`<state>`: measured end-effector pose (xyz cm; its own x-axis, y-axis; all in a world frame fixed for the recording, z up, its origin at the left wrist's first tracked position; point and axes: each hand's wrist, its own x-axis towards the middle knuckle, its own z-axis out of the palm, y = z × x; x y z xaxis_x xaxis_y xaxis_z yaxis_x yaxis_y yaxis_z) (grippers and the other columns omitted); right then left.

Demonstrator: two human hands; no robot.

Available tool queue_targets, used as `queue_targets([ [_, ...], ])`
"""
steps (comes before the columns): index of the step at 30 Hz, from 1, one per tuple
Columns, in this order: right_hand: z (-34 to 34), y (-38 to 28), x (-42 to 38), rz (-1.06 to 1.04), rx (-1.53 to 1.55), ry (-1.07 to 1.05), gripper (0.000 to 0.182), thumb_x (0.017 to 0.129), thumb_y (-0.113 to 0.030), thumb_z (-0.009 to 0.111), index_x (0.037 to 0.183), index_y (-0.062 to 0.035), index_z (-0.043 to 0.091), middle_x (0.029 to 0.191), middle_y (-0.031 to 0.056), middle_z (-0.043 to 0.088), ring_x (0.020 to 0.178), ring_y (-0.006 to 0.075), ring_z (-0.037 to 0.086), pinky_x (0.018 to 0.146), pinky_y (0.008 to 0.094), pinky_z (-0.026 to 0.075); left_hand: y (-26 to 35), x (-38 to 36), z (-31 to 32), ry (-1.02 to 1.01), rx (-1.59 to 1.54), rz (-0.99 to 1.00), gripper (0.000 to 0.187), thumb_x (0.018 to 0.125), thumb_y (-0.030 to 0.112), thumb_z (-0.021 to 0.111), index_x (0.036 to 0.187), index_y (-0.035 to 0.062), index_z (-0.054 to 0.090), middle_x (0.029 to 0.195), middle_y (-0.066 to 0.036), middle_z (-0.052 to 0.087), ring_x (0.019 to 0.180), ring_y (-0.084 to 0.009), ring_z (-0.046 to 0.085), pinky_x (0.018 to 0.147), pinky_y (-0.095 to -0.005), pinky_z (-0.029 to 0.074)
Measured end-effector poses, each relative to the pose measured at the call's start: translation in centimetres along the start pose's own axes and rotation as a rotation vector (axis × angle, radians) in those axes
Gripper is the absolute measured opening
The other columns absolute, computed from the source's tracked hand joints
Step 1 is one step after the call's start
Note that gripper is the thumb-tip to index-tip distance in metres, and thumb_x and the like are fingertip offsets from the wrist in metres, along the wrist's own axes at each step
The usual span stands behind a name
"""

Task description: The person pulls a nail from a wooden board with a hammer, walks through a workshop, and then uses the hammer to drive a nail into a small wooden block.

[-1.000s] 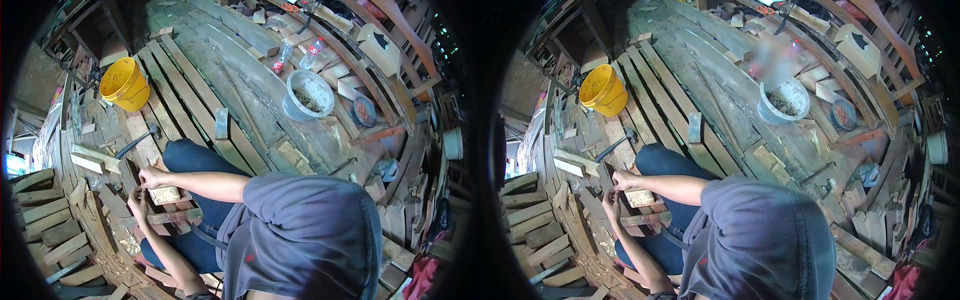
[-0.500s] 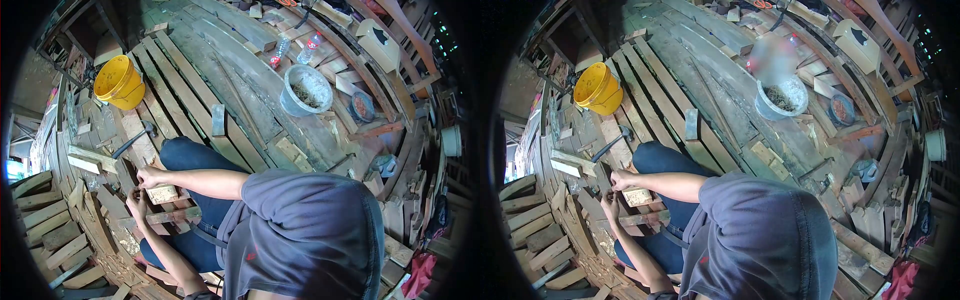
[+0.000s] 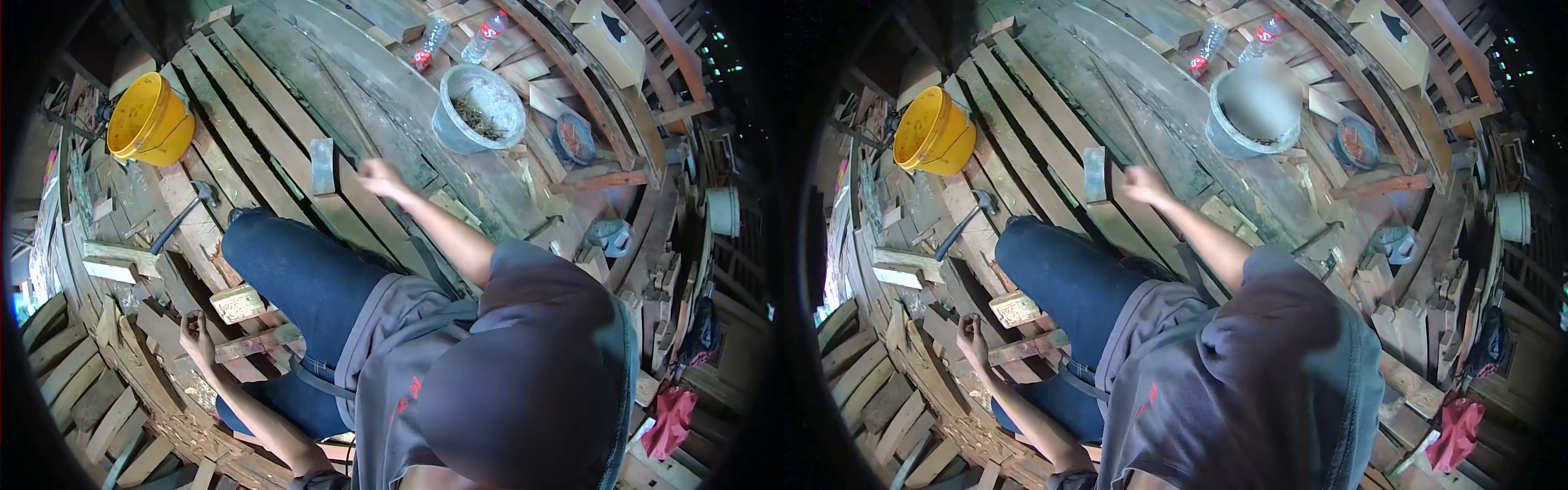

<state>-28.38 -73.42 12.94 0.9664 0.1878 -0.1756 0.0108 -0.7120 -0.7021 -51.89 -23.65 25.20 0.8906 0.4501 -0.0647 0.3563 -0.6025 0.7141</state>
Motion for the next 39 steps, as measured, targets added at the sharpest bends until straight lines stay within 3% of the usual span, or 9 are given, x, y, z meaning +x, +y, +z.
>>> queue_targets([
  [3, -0.6, 9.0, -1.3, 0.557, -0.23, -0.136, 0.035, 0.078, -0.029, 0.065, 0.096, -0.0001, 0.07, 0.102, 0.0232, 0.067, 0.098, 0.0359, 0.065, 0.082, 0.0433, 0.051, -0.3, 0.1, 0.8, 0.018, 0.004, 0.026, 0.016, 0.09, 0.015, 0.064, 0.089, -0.0006, 0.063, 0.068, -0.002, 0.057, 0.061, -0.0078, 0.046, 0.055, -0.0242, 0.038],
  [10, 5.3, 13.7, -1.9, 0.742, -0.241, -0.227, 0.046, 0.086, -0.022, 0.058, 0.127, -0.0022, 0.051, 0.135, 0.0203, 0.05, 0.125, 0.0378, 0.049, 0.101, 0.0476, 0.042, 0.9, 0.7, 1.4, -0.01, 0.077, 0.029, 0.014, 0.089, 0.012, 0.064, 0.087, -0.0019, 0.062, 0.067, -0.005, 0.056, 0.06, -0.0103, 0.047, 0.056, -0.0264, 0.04],
  [20, 9.9, 14.6, 0.7, 0.859, -0.524, -0.031, 0.037, 0.097, -0.017, 0.038, 0.128, -0.0058, 0.053, 0.13, 0.0142, 0.056, 0.123, 0.0364, 0.05, 0.1, 0.0463, 0.039, 3.0, 0.3, 1.2, 0.011, 0.123, 0.022, 0.011, 0.086, 0.008, 0.065, 0.085, -0.0016, 0.061, 0.066, -0.006, 0.057, 0.057, -0.0105, 0.049, 0.053, -0.0266, 0.04],
  [24, 10.4, 16.3, 1.9, 0.799, -0.534, -0.127, 0.036, 0.097, -0.014, 0.037, 0.121, -0.0071, 0.062, 0.122, 0.0134, 0.062, 0.118, 0.0357, 0.055, 0.097, 0.0459, 0.043, 4.0, 0.1, 1.1, 0.022, 0.133, 0.01, 0.01, 0.085, 0.007, 0.065, 0.084, -0.002, 0.06, 0.068, -0.009, 0.058, 0.057, -0.0141, 0.052, 0.053, -0.0287, 0.041],
  [27, 8.9, 15.8, 2.1, 0.844, -0.263, -0.102, 0.033, 0.094, -0.017, 0.046, 0.12, -0.0032, 0.061, 0.123, 0.0161, 0.061, 0.115, 0.0353, 0.057, 0.095, 0.046, 0.047, 3.5, -0.5, 0.9, 0.032, 0.138, 0.037, 0.012, 0.085, 0.009, 0.065, 0.082, -0.0007, 0.059, 0.067, -0.006, 0.057, 0.057, -0.0124, 0.048, 0.054, -0.0265, 0.04],
  [28, 7.6, 14.8, 1.8, 0.784, -0.246, -0.114, 0.038, 0.088, -0.023, 0.059, 0.118, 0.0012, 0.06, 0.123, 0.0213, 0.059, 0.115, 0.0367, 0.057, 0.094, 0.0459, 0.048, 4.0, -0.6, 0.7, 0.035, 0.127, 0.032, 0.012, 0.085, 0.009, 0.065, 0.082, -0.0006, 0.059, 0.067, -0.006, 0.056, 0.057, -0.0123, 0.048, 0.054, -0.0263, 0.04],
  [32, 4.9, 14.0, 2.0, 0.656, -0.087, 0.133, 0.042, 0.082, -0.028, 0.067, 0.114, -0.0013, 0.06, 0.116, 0.026, 0.061, 0.111, 0.0403, 0.058, 0.094, 0.0436, 0.047, 4.7, -0.5, -0.1, 0.076, 0.103, 0.001, 0.011, 0.085, 0.007, 0.065, 0.083, -0.0017, 0.058, 0.066, -0.007, 0.054, 0.057, -0.0125, 0.047, 0.054, -0.0274, 0.039],
  [36, 1.9, 13.8, 3.2, 0.569, 0.237, 0.078, 0.048, 0.086, -0.032, 0.065, 0.124, -0.0041, 0.055, 0.087, 0.0162, 0.064, 0.076, 0.0324, 0.063, 0.064, 0.0392, 0.051, 4.1, -0.6, -0.8, 0.109, 0.061, 0.047, 0.011, 0.086, 0.006, 0.065, 0.083, -0.0018, 0.058, 0.066, -0.006, 0.053, 0.057, -0.0108, 0.046, 0.052, -0.0267, 0.037],
  [39, -1.7, 7.7, 2.0, 0.683, 0.746, -0.092, 0.038, 0.09, -0.036, 0.061, 0.115, -0.0083, 0.053, 0.067, 0.0037, 0.05, 0.049, 0.0146, 0.048, 0.041, 0.0277, 0.039, 3.7, -0.9, -1.0, 0.127, 0.009, 0.025, 0.013, 0.088, 0.01, 0.063, 0.083, -0.0002, 0.058, 0.064, -0.002, 0.053, 0.057, -0.0082, 0.045, 0.053, -0.0249, 0.035],
])
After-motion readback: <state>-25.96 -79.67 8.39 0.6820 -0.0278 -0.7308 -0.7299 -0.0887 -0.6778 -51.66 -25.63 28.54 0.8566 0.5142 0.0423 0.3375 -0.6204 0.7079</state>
